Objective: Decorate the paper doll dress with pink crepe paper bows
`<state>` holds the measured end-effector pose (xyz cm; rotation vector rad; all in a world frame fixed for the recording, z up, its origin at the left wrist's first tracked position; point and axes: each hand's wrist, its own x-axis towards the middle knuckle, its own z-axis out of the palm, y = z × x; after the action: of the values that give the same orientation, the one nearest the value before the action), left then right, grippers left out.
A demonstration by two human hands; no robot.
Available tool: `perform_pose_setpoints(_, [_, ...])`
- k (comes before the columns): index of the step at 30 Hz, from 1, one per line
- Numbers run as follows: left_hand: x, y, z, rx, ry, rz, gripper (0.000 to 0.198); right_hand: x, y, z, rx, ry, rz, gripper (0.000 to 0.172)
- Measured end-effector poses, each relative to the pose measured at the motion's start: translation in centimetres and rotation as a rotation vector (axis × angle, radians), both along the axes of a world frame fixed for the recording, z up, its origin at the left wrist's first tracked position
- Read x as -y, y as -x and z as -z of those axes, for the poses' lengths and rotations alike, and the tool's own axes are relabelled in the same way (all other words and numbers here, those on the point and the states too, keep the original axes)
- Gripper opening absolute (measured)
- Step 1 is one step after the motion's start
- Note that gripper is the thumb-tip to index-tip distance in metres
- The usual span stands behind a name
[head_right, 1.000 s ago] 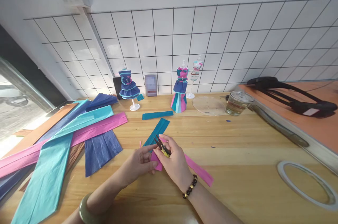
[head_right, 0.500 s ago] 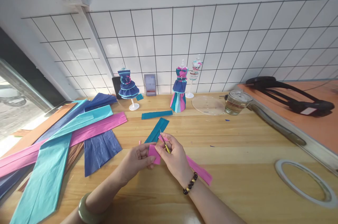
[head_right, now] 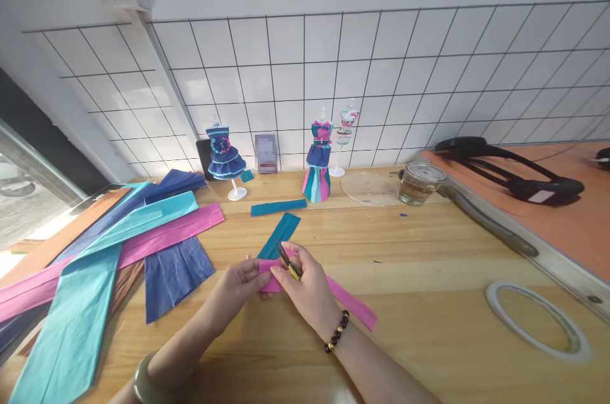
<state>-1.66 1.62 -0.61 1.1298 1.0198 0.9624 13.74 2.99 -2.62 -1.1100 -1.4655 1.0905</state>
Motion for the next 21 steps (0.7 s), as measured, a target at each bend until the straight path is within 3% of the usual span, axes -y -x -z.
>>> perform_pose_setpoints(12, [-0.17,-0.05,0.16,0.015,0.013,-0.086,0.032,-0.09,-0.06,-0.24,-0.032,-0.022,-0.012,0.033])
perform_pose_setpoints(21, [-0.02,-0.06,-0.41,-0.057,-0.057,-0.03,0.033,0.08,0.14,-0.05,-0.021,0.002,-0.026,0.033])
